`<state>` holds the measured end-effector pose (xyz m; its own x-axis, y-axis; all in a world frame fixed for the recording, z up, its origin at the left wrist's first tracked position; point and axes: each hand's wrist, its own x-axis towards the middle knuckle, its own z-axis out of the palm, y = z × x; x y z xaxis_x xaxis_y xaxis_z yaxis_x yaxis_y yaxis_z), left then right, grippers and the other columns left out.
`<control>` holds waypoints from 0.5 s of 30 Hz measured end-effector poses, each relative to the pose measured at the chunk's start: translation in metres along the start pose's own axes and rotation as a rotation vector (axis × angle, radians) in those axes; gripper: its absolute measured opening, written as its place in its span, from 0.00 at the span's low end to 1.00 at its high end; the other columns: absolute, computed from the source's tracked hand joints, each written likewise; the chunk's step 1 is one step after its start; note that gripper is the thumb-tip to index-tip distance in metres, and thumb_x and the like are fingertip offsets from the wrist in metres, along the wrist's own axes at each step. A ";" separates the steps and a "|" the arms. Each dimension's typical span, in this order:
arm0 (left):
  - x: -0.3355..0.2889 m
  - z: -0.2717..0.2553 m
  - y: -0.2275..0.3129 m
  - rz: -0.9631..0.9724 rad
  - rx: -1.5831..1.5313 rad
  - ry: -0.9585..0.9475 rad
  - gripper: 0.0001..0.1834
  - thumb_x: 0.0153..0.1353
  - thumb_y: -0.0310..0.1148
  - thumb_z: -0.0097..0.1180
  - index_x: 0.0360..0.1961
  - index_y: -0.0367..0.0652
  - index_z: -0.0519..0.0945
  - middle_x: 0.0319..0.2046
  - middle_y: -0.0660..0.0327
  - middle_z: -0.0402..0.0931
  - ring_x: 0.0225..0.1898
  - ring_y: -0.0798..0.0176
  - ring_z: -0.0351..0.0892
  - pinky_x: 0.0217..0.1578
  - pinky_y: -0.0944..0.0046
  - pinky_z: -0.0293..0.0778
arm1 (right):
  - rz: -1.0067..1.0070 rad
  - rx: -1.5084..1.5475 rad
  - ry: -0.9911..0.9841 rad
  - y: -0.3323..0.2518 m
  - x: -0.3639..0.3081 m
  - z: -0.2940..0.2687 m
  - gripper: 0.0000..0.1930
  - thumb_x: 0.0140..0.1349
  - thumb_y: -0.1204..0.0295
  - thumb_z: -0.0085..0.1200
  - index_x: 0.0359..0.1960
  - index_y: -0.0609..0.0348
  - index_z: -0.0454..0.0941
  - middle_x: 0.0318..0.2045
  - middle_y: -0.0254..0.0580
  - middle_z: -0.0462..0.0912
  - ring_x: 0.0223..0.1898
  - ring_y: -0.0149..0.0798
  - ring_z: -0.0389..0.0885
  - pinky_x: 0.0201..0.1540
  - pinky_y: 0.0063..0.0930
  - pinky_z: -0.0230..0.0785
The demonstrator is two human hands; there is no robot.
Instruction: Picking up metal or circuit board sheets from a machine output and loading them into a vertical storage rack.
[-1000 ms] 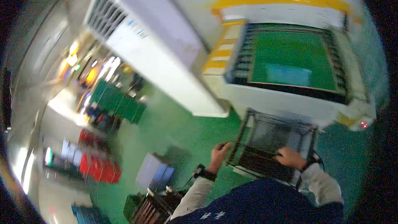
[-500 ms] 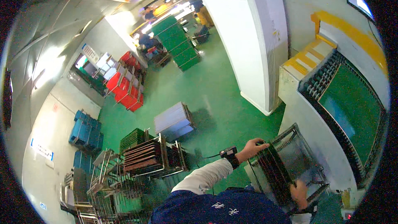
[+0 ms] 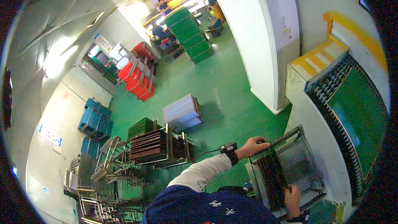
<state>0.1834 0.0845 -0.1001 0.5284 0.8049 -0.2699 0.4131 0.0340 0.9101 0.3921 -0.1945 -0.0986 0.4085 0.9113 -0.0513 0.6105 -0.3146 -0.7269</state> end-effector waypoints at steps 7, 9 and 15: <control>0.001 -0.004 0.004 0.032 -0.012 -0.018 0.31 0.49 0.52 0.62 0.40 0.30 0.76 0.33 0.54 0.78 0.36 0.64 0.76 0.40 0.64 0.71 | -0.039 -0.054 0.039 0.033 0.002 0.020 0.09 0.53 0.72 0.52 0.28 0.69 0.75 0.21 0.53 0.76 0.24 0.51 0.74 0.29 0.37 0.64; 0.005 -0.004 -0.008 0.030 -0.027 -0.001 0.30 0.49 0.51 0.63 0.42 0.34 0.77 0.32 0.57 0.78 0.34 0.66 0.75 0.37 0.66 0.72 | 0.010 0.081 -0.015 0.018 0.005 0.009 0.09 0.53 0.72 0.52 0.28 0.69 0.75 0.20 0.54 0.75 0.23 0.50 0.74 0.28 0.37 0.63; -0.004 -0.008 0.003 0.053 -0.089 -0.063 0.28 0.49 0.51 0.63 0.38 0.33 0.78 0.32 0.56 0.78 0.34 0.64 0.76 0.37 0.64 0.72 | -0.081 -0.093 0.080 0.063 0.000 0.024 0.09 0.50 0.74 0.53 0.28 0.70 0.75 0.18 0.51 0.75 0.20 0.43 0.73 0.26 0.36 0.63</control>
<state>0.1768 0.0861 -0.0934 0.5943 0.7685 -0.2373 0.3176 0.0468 0.9471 0.4143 -0.2078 -0.1613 0.4062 0.9117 0.0625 0.7022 -0.2676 -0.6598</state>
